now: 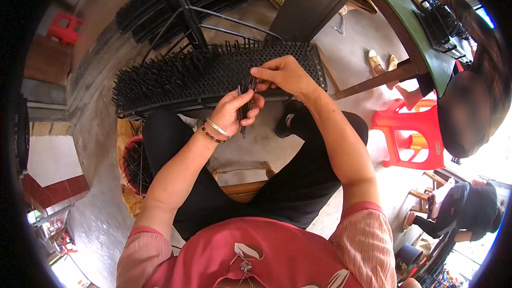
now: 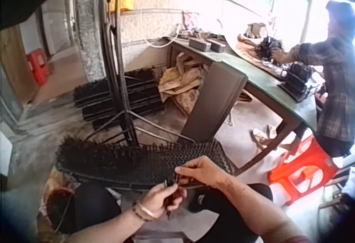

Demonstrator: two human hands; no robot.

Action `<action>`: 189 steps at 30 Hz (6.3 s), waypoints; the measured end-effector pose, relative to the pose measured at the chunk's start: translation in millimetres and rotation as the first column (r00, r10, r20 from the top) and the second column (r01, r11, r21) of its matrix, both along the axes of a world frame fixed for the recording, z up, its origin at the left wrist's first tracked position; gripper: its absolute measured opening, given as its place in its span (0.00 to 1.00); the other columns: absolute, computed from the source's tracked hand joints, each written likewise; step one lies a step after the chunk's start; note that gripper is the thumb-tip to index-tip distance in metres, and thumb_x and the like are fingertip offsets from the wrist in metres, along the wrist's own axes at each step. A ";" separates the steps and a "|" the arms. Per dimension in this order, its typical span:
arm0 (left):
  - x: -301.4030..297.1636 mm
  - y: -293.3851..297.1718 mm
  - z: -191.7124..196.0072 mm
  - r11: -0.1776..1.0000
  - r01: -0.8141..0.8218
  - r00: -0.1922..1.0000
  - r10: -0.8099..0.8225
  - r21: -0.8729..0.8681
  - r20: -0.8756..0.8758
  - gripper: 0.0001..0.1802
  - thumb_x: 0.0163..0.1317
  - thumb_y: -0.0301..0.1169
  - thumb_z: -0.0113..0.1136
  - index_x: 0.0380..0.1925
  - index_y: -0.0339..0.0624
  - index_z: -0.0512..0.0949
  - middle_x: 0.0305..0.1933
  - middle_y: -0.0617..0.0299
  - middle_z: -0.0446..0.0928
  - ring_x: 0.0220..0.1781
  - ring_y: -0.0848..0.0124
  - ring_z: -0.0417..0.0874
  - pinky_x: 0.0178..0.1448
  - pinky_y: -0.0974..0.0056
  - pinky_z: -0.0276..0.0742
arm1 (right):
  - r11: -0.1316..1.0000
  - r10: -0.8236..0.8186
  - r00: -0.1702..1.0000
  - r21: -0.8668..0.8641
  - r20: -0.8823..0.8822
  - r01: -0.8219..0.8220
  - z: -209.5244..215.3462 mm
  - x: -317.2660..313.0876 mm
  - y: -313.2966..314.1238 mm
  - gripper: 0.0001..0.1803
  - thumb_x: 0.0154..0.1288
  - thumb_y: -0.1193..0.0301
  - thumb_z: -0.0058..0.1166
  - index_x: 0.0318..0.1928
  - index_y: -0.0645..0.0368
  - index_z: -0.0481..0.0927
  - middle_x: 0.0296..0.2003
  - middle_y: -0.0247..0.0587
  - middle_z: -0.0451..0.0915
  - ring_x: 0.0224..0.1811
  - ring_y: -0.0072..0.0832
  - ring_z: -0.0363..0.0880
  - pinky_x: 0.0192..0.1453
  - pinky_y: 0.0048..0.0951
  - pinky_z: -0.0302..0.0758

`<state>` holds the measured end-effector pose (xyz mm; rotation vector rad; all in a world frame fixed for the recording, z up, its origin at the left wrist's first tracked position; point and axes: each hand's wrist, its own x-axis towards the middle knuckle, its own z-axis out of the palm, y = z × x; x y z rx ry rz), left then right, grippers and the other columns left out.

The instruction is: Inserting thin metal spikes into a plastic base strip to create bird deterrents.

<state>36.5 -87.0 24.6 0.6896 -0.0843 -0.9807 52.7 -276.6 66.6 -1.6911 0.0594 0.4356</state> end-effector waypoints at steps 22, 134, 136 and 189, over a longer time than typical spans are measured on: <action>-0.9 21.5 6.6 0.964 -0.202 0.979 0.202 0.171 0.019 0.16 0.68 0.38 0.46 0.50 0.41 0.71 0.29 0.64 0.73 0.19 0.82 0.62 0.17 0.78 0.51 | 0.985 -0.064 0.998 0.156 -0.027 0.068 6.4 36.6 18.3 0.15 0.63 0.62 0.56 0.40 0.63 0.81 0.30 0.33 0.81 0.29 0.16 0.77 0.33 0.16 0.73; 0.8 30.8 -2.0 0.974 -0.064 0.997 0.073 0.216 -0.037 0.16 0.66 0.35 0.46 0.47 0.37 0.73 0.31 0.65 0.74 0.19 0.83 0.61 0.16 0.79 0.49 | 0.811 0.267 0.406 -0.431 0.874 0.395 -26.8 87.7 66.4 0.10 0.57 0.73 0.57 0.41 0.56 0.80 0.26 0.38 0.77 0.31 0.38 0.75 0.39 0.36 0.67; 0.2 30.7 -2.3 0.975 -0.062 0.997 0.072 0.214 -0.038 0.16 0.66 0.35 0.46 0.48 0.37 0.73 0.31 0.65 0.74 0.19 0.83 0.61 0.16 0.79 0.49 | 0.817 0.263 0.400 -0.423 0.878 0.391 -26.4 88.2 67.3 0.08 0.58 0.73 0.56 0.39 0.57 0.80 0.27 0.39 0.78 0.32 0.38 0.76 0.39 0.36 0.67; -1.0 24.9 0.5 0.970 -0.013 0.999 0.020 0.242 -0.027 0.16 0.64 0.34 0.50 0.47 0.36 0.73 0.31 0.66 0.71 0.19 0.84 0.57 0.18 0.78 0.48 | 0.812 0.238 0.486 -0.447 0.841 0.376 -12.7 93.4 73.2 0.06 0.58 0.74 0.55 0.35 0.63 0.81 0.29 0.46 0.80 0.32 0.43 0.80 0.36 0.35 0.75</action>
